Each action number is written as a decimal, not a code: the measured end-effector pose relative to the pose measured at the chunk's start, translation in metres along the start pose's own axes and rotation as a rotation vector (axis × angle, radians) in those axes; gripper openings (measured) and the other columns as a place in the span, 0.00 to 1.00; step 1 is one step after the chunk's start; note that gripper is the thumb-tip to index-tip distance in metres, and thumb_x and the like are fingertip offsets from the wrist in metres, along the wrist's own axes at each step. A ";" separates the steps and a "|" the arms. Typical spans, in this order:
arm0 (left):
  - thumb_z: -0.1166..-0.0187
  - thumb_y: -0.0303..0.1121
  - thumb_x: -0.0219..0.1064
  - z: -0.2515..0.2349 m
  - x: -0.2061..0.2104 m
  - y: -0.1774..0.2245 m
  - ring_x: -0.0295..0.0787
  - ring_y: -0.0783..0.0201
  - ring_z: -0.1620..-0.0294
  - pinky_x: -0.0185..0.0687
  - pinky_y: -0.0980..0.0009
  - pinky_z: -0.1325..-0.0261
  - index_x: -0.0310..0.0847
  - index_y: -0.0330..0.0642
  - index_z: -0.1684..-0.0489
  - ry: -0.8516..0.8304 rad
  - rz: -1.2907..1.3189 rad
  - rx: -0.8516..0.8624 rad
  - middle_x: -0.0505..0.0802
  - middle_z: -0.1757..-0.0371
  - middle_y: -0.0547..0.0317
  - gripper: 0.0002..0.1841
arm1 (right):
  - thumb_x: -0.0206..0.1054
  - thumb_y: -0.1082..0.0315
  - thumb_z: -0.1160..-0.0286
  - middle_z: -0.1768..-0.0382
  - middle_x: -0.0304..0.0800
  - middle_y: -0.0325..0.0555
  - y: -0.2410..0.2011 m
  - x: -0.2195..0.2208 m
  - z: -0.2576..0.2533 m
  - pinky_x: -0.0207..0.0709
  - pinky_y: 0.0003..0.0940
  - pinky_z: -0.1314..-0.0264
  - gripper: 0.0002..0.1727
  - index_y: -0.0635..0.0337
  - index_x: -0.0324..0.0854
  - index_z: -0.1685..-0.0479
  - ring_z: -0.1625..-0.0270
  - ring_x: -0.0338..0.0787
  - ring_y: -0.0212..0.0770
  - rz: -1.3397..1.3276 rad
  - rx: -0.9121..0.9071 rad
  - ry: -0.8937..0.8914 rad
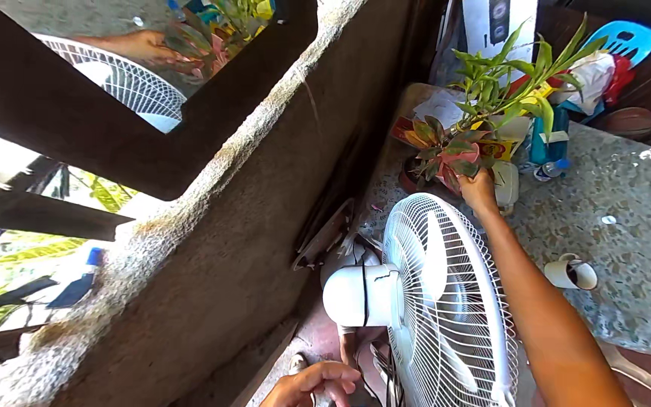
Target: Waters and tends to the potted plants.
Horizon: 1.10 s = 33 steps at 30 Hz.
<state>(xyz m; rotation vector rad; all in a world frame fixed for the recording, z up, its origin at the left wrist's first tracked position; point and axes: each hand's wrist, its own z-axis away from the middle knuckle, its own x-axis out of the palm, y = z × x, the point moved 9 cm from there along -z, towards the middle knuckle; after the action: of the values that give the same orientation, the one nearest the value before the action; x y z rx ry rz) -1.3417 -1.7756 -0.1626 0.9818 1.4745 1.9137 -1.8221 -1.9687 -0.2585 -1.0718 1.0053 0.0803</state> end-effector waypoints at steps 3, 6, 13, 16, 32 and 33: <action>0.16 0.31 0.66 0.000 0.001 -0.002 0.92 0.57 0.45 0.88 0.57 0.36 0.78 0.30 0.29 -0.001 -0.003 -0.007 0.94 0.45 0.47 0.20 | 0.63 0.66 0.16 0.32 0.82 0.71 -0.002 -0.002 -0.001 0.73 0.63 0.24 0.30 0.71 0.64 0.18 0.28 0.84 0.64 0.013 0.000 -0.002; 0.16 0.32 0.66 0.000 0.002 -0.004 0.92 0.57 0.45 0.88 0.57 0.37 0.78 0.29 0.29 -0.001 0.003 -0.012 0.93 0.43 0.46 0.20 | 0.64 0.64 0.17 0.34 0.83 0.71 -0.003 -0.005 -0.001 0.73 0.63 0.24 0.29 0.73 0.66 0.22 0.29 0.85 0.64 0.052 0.011 -0.001; 0.16 0.35 0.67 0.000 0.003 -0.007 0.92 0.58 0.45 0.89 0.58 0.39 0.78 0.31 0.29 0.002 -0.015 -0.037 0.93 0.42 0.47 0.22 | 0.64 0.65 0.17 0.33 0.82 0.73 -0.006 -0.011 -0.002 0.73 0.63 0.24 0.30 0.76 0.64 0.22 0.28 0.83 0.66 0.072 0.012 0.016; 0.17 0.33 0.66 0.000 0.004 -0.008 0.92 0.58 0.44 0.88 0.58 0.38 0.77 0.30 0.28 0.001 -0.015 -0.045 0.93 0.41 0.47 0.22 | 0.65 0.66 0.17 0.32 0.81 0.74 -0.011 -0.012 -0.002 0.72 0.61 0.22 0.31 0.77 0.63 0.21 0.27 0.82 0.66 0.094 0.016 0.020; 0.15 0.34 0.66 0.000 0.002 -0.011 0.92 0.59 0.45 0.89 0.59 0.39 0.78 0.31 0.29 -0.003 -0.010 -0.054 0.92 0.40 0.47 0.21 | 0.63 0.65 0.17 0.30 0.80 0.72 -0.006 -0.021 -0.012 0.71 0.62 0.21 0.31 0.75 0.63 0.20 0.24 0.81 0.64 -0.039 0.021 0.033; 0.16 0.34 0.66 0.000 0.002 -0.011 0.92 0.59 0.45 0.89 0.59 0.39 0.78 0.31 0.29 -0.006 -0.007 -0.056 0.92 0.40 0.47 0.21 | 0.63 0.64 0.17 0.30 0.80 0.72 -0.003 -0.024 -0.010 0.71 0.62 0.22 0.31 0.75 0.63 0.20 0.25 0.81 0.64 -0.063 0.026 0.028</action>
<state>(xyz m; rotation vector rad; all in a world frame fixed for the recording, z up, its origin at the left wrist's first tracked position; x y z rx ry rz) -1.3434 -1.7713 -0.1723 0.9546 1.4118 1.9347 -1.8416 -1.9684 -0.2404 -1.0824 0.9943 0.0014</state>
